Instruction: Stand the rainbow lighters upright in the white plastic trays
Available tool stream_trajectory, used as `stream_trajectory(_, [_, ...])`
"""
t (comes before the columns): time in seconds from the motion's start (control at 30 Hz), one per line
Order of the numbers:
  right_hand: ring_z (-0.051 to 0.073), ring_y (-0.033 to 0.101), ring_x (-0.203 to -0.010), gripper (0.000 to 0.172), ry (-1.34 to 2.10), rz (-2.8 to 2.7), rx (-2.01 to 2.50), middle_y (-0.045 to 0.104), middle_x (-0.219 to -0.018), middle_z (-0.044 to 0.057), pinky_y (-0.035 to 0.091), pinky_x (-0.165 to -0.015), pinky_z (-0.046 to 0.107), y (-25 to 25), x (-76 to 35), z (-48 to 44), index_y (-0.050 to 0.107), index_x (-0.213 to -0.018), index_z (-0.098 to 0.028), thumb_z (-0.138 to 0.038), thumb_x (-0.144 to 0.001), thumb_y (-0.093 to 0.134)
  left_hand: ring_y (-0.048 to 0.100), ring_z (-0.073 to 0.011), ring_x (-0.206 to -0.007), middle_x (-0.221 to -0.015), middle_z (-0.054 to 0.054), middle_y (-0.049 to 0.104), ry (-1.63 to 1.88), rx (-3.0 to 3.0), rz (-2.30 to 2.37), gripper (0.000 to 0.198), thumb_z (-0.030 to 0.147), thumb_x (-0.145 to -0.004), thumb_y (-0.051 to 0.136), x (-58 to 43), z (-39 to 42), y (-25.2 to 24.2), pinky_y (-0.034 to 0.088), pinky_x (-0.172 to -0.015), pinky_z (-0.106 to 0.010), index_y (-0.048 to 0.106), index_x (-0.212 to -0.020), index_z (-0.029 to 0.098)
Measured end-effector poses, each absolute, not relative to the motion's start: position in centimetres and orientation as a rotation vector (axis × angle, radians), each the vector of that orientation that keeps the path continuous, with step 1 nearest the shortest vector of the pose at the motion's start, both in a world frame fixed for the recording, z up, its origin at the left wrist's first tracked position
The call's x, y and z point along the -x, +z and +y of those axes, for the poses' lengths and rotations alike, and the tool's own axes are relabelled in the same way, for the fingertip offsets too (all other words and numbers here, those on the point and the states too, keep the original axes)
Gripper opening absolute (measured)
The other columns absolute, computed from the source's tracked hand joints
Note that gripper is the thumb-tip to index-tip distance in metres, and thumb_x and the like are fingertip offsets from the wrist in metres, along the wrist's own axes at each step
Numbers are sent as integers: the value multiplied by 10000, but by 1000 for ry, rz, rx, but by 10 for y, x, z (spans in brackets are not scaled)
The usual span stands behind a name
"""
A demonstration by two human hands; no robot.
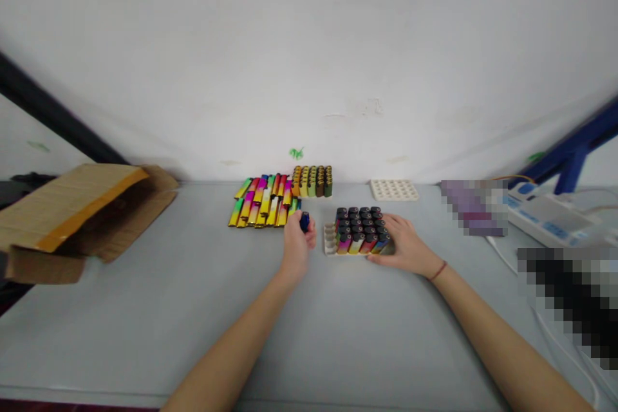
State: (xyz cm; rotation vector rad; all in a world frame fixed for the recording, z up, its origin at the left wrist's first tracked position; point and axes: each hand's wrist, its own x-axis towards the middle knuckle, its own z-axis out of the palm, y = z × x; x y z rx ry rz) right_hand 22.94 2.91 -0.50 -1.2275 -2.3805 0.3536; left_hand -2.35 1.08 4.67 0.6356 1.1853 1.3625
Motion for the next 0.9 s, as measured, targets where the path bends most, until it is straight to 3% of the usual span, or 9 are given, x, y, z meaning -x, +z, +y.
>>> stream_trajectory(0.1, [374,510,-1248,756,351,-2376,1224,593,-1344,169,372,-1049,548,-6,-230,29,525,-1325,-176,-609,-736,719,159,-58,-357,-428,81,210,1371,-618,1176,417,444,-859,378,24,11,47,144,-365,-182,366,-515,210])
stream_trajectory(0.2, [374,513,-1247,751,346,-2371,1228,596,-1337,167,375,-1047,549,-6,-230,29,530,-1322,-185,-614,-736,716,189,-55,-362,-449,86,239,1396,-617,1131,446,535,-862,408,24,13,43,168,-369,-183,384,-558,209])
stream_trajectory(0.33, [375,519,-1237,745,339,-2373,1229,607,-1314,168,380,-1043,546,-4,-229,29,534,-1313,-185,-619,-736,713,319,-71,-414,-511,75,365,1471,-692,1092,473,660,-849,450,23,18,34,282,-419,-195,471,-728,203])
stream_trajectory(0.5, [378,521,-1235,757,328,-2375,1236,605,-1319,170,378,-1044,543,-3,-228,28,532,-1324,-187,-626,-733,708,555,-128,-664,-713,18,573,1567,-1071,1234,347,570,-867,556,27,22,24,466,-656,-248,504,-878,228])
stream_trajectory(0.63, [376,520,-1239,757,337,-2378,1237,600,-1329,168,380,-1038,541,-4,-229,28,528,-1330,-193,-629,-737,703,603,-192,-1015,-1052,-75,663,1544,-1369,1362,340,530,-883,557,32,24,21,481,-838,-288,618,-991,214])
stream_trajectory(0.9, [374,519,-1237,779,337,-2382,1226,604,-1323,165,381,-1032,532,-4,-229,28,513,-1361,-198,-625,-739,707,643,-213,-1029,-1150,-98,688,1438,-1422,1267,302,417,-877,597,34,28,13,505,-861,-317,666,-1083,208])
